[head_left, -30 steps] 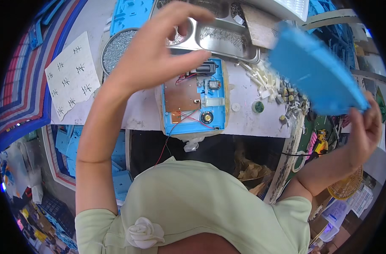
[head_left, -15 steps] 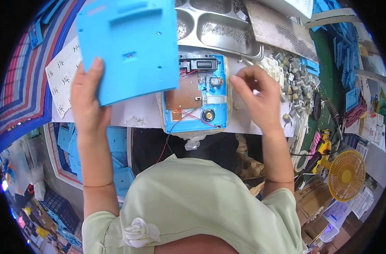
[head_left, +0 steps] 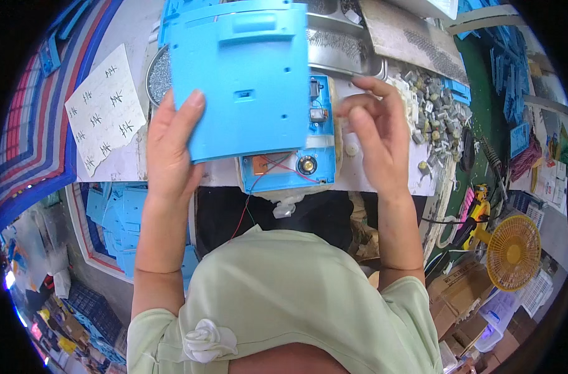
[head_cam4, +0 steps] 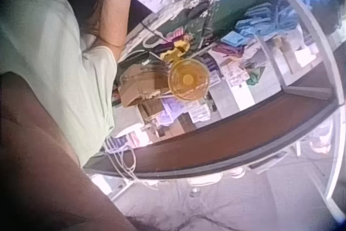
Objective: Assembling the internal components of an electronic device, including soldering wires and securing the plastic casing with screws.
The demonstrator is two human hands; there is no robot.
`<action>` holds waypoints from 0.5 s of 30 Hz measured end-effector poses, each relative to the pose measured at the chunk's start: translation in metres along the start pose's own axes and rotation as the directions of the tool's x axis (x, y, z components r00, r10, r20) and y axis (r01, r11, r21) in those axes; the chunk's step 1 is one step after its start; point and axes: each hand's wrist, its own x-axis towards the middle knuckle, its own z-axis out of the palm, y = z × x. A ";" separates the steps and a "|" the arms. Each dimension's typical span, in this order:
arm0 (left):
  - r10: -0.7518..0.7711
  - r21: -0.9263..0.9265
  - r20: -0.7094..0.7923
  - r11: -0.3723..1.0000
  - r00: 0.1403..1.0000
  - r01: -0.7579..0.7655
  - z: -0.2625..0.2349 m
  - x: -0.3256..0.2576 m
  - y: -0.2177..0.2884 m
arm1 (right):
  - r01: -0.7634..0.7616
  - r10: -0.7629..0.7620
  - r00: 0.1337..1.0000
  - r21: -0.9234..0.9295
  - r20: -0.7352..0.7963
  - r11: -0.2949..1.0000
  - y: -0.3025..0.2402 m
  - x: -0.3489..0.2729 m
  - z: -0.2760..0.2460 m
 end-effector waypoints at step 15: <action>0.170 0.846 0.299 0.407 0.939 -0.343 0.022 -0.013 -0.031 | 0.062 -0.044 0.998 -0.635 0.045 0.770 0.017 -0.041 0.001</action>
